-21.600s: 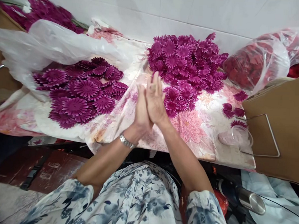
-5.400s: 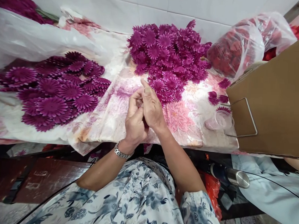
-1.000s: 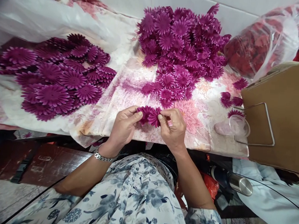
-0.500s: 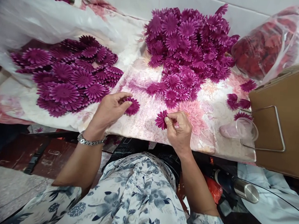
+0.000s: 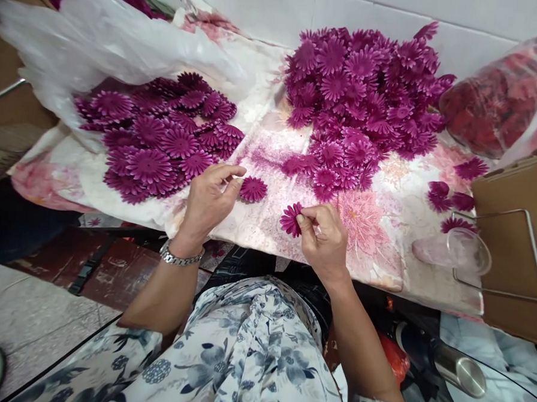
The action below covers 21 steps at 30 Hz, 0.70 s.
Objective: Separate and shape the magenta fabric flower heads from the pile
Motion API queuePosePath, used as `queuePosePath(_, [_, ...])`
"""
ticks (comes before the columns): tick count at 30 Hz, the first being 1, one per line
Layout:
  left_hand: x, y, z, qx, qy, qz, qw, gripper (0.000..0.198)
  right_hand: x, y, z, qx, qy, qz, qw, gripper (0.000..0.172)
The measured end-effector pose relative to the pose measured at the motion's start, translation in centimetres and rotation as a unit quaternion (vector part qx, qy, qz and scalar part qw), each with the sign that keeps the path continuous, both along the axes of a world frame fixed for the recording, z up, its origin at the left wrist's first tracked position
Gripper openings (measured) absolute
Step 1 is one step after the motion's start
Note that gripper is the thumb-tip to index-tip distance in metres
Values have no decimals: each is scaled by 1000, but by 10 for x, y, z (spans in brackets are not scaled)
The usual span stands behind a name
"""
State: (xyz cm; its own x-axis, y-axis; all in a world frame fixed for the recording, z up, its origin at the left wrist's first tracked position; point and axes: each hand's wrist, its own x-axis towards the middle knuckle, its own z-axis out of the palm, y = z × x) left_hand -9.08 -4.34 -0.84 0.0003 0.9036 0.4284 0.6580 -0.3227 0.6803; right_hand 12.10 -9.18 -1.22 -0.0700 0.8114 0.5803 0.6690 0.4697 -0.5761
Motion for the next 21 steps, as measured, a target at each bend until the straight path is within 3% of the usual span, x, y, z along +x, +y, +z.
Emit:
queuePosePath(3, [1,-4,3,-5,-51,7,999,19,-9,4,3,-3,-12,26,1000,7])
queuePosePath(6, [10,-14,8,-68,-189,-30,979,19,-15,5,8,2,-14,40,999,8])
queuePosePath(8, [24,-22,11,-154,-326,-94,928,25,-17,6,10,13,-12,43,999,8])
queuePosePath(11, [52,-31,12,-290,-497,-183,797,31,-20,8,8,61,-39,27,997,7])
queuePosePath(12, [62,-33,12,-309,-537,-187,762,31,-21,8,6,87,-62,15,994,7])
queuePosePath(14, [79,-32,9,-302,-597,-161,725,27,-22,7,3,135,-111,-9,985,8])
queuePosePath(16, [91,-29,5,-278,-638,-104,711,25,-21,5,2,142,-128,-6,982,8])
queuePosePath(18, [98,-25,3,-255,-645,-52,719,28,-20,3,6,88,-82,21,993,10])
queuePosePath(21, [103,-22,4,-194,-581,-40,789,33,-21,11,16,-12,83,10,996,20])
